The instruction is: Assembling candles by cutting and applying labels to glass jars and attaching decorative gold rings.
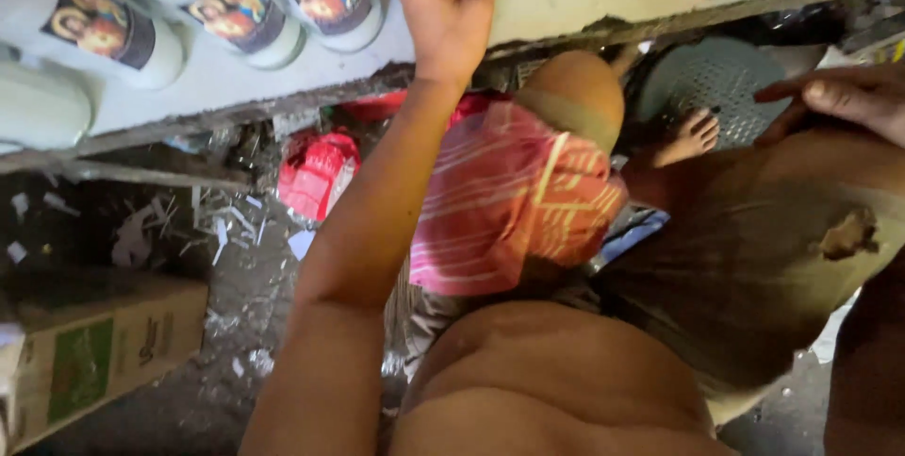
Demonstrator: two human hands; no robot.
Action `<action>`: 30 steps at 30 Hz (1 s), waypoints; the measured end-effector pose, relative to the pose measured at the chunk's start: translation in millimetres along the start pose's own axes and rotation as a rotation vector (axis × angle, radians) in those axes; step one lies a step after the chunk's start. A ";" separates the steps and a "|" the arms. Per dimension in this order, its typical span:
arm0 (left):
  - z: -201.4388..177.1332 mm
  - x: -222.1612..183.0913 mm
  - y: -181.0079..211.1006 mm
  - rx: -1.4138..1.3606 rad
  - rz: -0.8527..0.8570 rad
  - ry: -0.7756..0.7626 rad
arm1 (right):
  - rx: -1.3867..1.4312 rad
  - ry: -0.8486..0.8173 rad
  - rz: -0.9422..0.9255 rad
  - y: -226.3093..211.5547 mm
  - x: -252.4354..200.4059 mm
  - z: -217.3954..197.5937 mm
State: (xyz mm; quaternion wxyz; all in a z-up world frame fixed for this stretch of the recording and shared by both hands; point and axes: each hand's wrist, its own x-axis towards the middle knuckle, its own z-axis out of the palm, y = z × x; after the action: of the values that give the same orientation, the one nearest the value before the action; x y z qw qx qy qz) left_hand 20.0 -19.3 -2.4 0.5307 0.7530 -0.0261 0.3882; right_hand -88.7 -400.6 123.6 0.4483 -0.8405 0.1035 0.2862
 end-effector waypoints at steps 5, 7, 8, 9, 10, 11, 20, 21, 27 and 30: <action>3.6 -2.3 -7.5 0.048 -0.013 -0.017 | -0.080 0.004 0.005 -25.6 -5.3 10.0; 3.3 -2.9 -3.1 -0.069 -0.016 -0.050 | -0.222 -0.023 0.009 -23.9 4.0 5.0; 2.1 -1.7 5.1 -0.070 -0.014 -0.062 | -0.211 -0.021 0.014 -26.1 0.3 4.2; 0.8 -0.6 12.5 -0.109 -0.048 -0.075 | -0.196 -0.008 -0.003 -28.3 -3.0 4.0; -0.7 0.8 19.4 -0.148 -0.081 -0.089 | -0.180 0.005 -0.019 -30.8 -5.7 3.9; -1.0 -0.9 16.3 -0.146 -0.082 -0.101 | -0.170 0.005 -0.013 -23.6 -3.3 1.5; -4.4 -14.6 1.7 -0.188 -0.084 -0.086 | -0.177 -0.024 0.054 -10.0 23.1 -10.4; -2.7 -11.8 6.0 -0.156 -0.102 -0.062 | -0.144 -0.035 0.055 -0.3 32.2 -15.7; -1.6 -9.9 13.9 -0.243 -0.168 -0.083 | -0.102 -0.042 0.113 -15.0 34.2 -12.6; -0.6 -8.6 14.3 -0.263 -0.170 -0.096 | -0.052 -0.039 0.084 -10.3 36.0 -18.1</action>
State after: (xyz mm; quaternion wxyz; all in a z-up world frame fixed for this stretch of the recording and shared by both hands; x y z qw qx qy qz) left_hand 7.3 -28.3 3.5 0.6538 0.6941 -0.0383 0.2989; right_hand -47.9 -406.4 117.9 0.4161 -0.8410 0.1225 0.3234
